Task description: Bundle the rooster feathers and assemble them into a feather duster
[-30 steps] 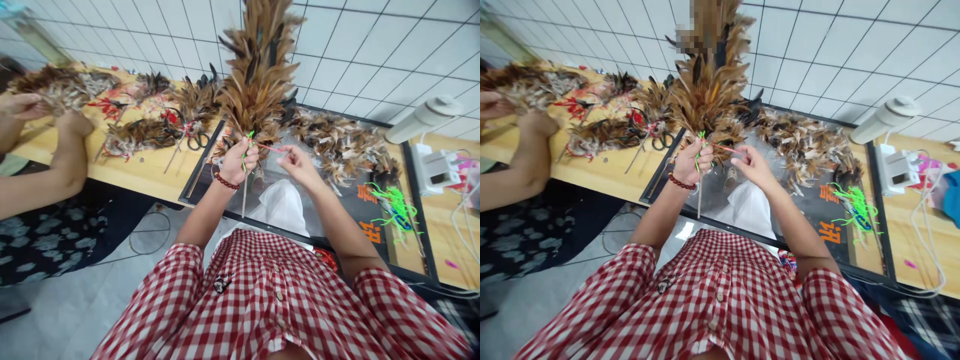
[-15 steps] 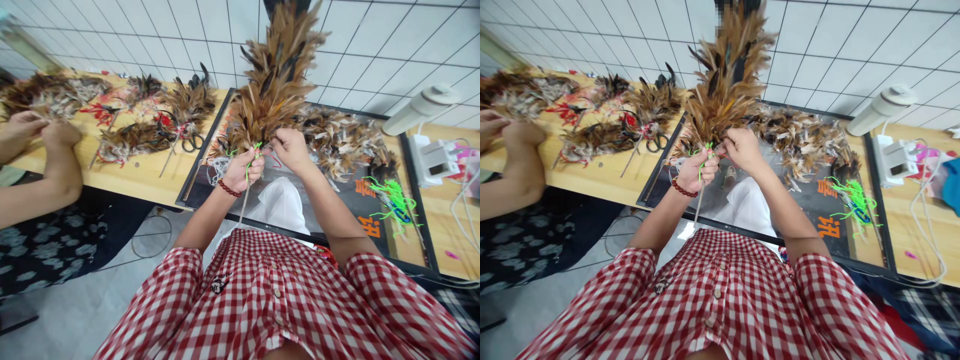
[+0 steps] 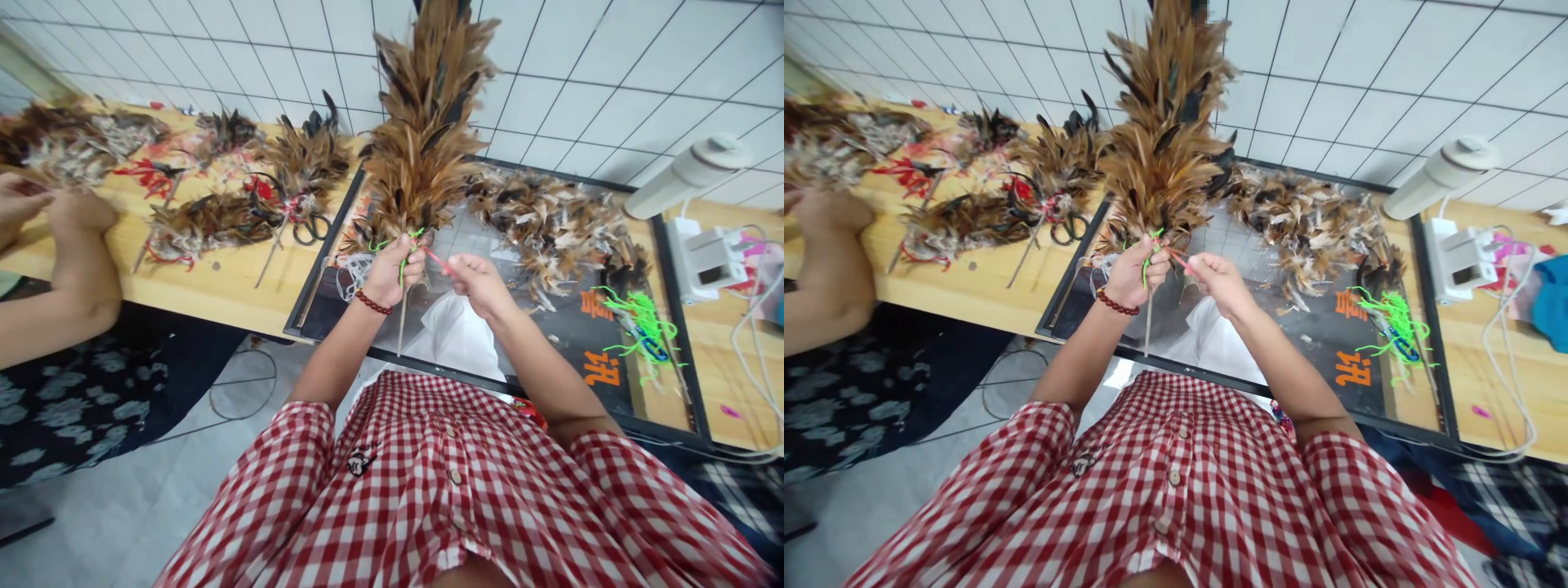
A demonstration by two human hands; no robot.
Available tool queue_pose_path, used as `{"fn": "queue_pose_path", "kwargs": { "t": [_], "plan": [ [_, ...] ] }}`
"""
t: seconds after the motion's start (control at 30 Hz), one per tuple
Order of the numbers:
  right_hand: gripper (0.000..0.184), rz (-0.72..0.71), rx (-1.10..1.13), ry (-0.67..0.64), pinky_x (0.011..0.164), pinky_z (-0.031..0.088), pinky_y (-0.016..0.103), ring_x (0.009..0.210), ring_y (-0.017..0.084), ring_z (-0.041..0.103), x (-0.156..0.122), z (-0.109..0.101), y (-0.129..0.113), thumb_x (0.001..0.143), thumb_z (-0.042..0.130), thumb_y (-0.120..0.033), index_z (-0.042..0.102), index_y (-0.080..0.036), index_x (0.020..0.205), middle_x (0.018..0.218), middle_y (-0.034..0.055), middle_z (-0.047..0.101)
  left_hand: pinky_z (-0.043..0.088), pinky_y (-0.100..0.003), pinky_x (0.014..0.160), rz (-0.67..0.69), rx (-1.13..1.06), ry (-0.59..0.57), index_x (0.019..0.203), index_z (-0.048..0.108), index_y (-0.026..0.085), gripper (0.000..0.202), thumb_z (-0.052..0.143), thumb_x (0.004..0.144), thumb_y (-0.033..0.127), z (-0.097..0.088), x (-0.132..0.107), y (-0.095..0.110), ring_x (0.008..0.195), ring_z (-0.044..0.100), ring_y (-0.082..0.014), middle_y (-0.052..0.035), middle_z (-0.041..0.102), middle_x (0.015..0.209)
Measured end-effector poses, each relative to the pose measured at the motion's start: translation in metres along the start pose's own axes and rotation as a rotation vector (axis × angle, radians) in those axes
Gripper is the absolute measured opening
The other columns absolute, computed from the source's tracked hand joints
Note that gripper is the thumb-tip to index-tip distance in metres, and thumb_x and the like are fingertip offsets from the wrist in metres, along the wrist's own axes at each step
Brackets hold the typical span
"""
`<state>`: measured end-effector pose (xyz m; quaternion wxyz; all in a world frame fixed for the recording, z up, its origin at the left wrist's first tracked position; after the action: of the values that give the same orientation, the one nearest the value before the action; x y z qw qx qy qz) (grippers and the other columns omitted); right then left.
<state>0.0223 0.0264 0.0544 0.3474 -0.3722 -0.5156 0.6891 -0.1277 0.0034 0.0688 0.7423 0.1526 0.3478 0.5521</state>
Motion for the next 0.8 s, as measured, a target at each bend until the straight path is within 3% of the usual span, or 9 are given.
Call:
{"fn": "queue_pose_path", "kwargs": {
  "t": [0.1, 0.2, 0.27, 0.33, 0.43, 0.5, 0.6, 0.7, 0.8],
  "plan": [
    [0.068, -0.152, 0.051, 0.124, 0.047, 0.024, 0.023, 0.052, 0.008, 0.028, 0.002, -0.002, -0.010, 0.062, 0.080, -0.082, 0.047, -0.023, 0.067, 0.061, -0.0054, 0.039, 0.020, -0.011, 0.037, 0.031, -0.008, 0.073, 0.083, 0.056, 0.016, 0.033, 0.067, 0.098, 0.043, -0.002, -0.003, 0.002, 0.040, 0.028, -0.0002, 0.0095, 0.038, 0.059],
    [0.068, -0.137, 0.035, 0.167, 0.053, 0.039, 0.025, 0.065, 0.012, 0.050, 0.007, 0.005, -0.008, 0.068, 0.070, -0.088, 0.046, -0.024, 0.074, 0.080, 0.0014, 0.058, 0.018, -0.011, 0.039, 0.071, 0.015, 0.155, 0.079, 0.051, 0.017, 0.034, 0.068, 0.098, 0.039, -0.004, -0.005, 0.001, 0.041, 0.026, 0.0001, 0.0099, 0.036, 0.058],
    [0.067, -0.081, 0.002, 0.146, 0.055, 0.042, 0.024, 0.071, 0.013, 0.057, 0.010, 0.012, 0.000, 0.067, 0.073, -0.086, 0.052, -0.024, 0.083, 0.086, 0.0023, 0.064, 0.017, -0.011, 0.041, 0.090, 0.069, 0.175, 0.079, 0.051, 0.017, 0.032, 0.066, 0.100, 0.035, -0.006, -0.006, -0.002, 0.041, 0.027, 0.0002, 0.0094, 0.037, 0.057],
    [0.068, -0.018, -0.043, 0.021, 0.052, 0.037, 0.023, 0.063, 0.012, 0.054, 0.011, 0.022, 0.012, 0.061, 0.082, -0.081, 0.057, -0.024, 0.090, 0.076, -0.0012, 0.062, 0.017, -0.011, 0.041, 0.115, 0.146, 0.192, 0.078, 0.052, 0.017, 0.031, 0.067, 0.099, 0.033, -0.008, -0.007, -0.004, 0.041, 0.029, 0.0003, 0.0091, 0.038, 0.056],
    [0.067, -0.017, -0.058, -0.076, 0.049, 0.024, 0.023, 0.051, 0.009, 0.034, 0.009, 0.023, 0.022, 0.065, 0.076, -0.085, 0.062, -0.023, 0.087, 0.055, -0.0087, 0.040, 0.018, -0.011, 0.039, 0.118, 0.215, 0.170, 0.077, 0.053, 0.017, 0.033, 0.075, 0.093, 0.037, -0.006, -0.009, -0.004, 0.040, 0.029, -0.0002, 0.0093, 0.039, 0.055],
    [0.064, -0.110, -0.055, 0.020, 0.051, 0.024, 0.025, 0.053, 0.010, 0.030, 0.003, 0.014, 0.019, 0.073, 0.068, -0.086, 0.063, -0.022, 0.080, 0.055, -0.0081, 0.033, 0.019, -0.011, 0.038, 0.085, 0.214, 0.119, 0.077, 0.054, 0.017, 0.033, 0.074, 0.094, 0.038, -0.001, -0.010, -0.004, 0.040, 0.029, -0.0007, 0.0089, 0.039, 0.056],
    [0.060, -0.368, -0.084, 0.182, 0.070, 0.045, 0.028, 0.075, 0.014, 0.051, -0.010, 0.004, 0.003, 0.081, 0.067, -0.081, 0.060, -0.022, 0.069, 0.079, 0.0014, 0.055, 0.019, -0.012, 0.036, 0.012, 0.178, 0.068, 0.080, 0.056, 0.018, 0.030, 0.064, 0.100, 0.038, 0.012, -0.010, -0.007, 0.040, 0.026, -0.0016, 0.0088, 0.036, 0.057],
    [0.063, -0.496, -0.056, 0.235, 0.092, 0.051, 0.037, 0.103, 0.021, 0.059, -0.017, 0.005, -0.008, 0.086, 0.056, -0.084, 0.054, -0.024, 0.071, 0.104, 0.0067, 0.061, 0.019, -0.012, 0.035, -0.035, 0.117, 0.033, 0.081, 0.058, 0.018, 0.031, 0.055, 0.105, 0.038, 0.024, -0.006, -0.015, 0.040, 0.022, -0.0021, 0.0086, 0.033, 0.059],
    [0.063, -0.432, 0.050, 0.275, 0.091, 0.054, 0.042, 0.088, 0.020, 0.056, -0.009, 0.004, -0.007, 0.086, 0.048, -0.089, 0.049, -0.027, 0.076, 0.083, 0.0034, 0.052, 0.019, -0.012, 0.035, -0.056, 0.058, 0.018, 0.080, 0.058, 0.017, 0.034, 0.052, 0.106, 0.038, 0.031, 0.000, -0.022, 0.040, 0.022, -0.0018, 0.0081, 0.033, 0.060]
  ]
}}
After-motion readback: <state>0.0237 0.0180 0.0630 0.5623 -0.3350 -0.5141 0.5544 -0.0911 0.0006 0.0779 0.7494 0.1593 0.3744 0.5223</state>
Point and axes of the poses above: each hand's wrist, its own x-axis towards the middle knuckle, its own z-axis out of the palm, y = z × x, the point moved 4 cm from there along x, towards the middle knuckle
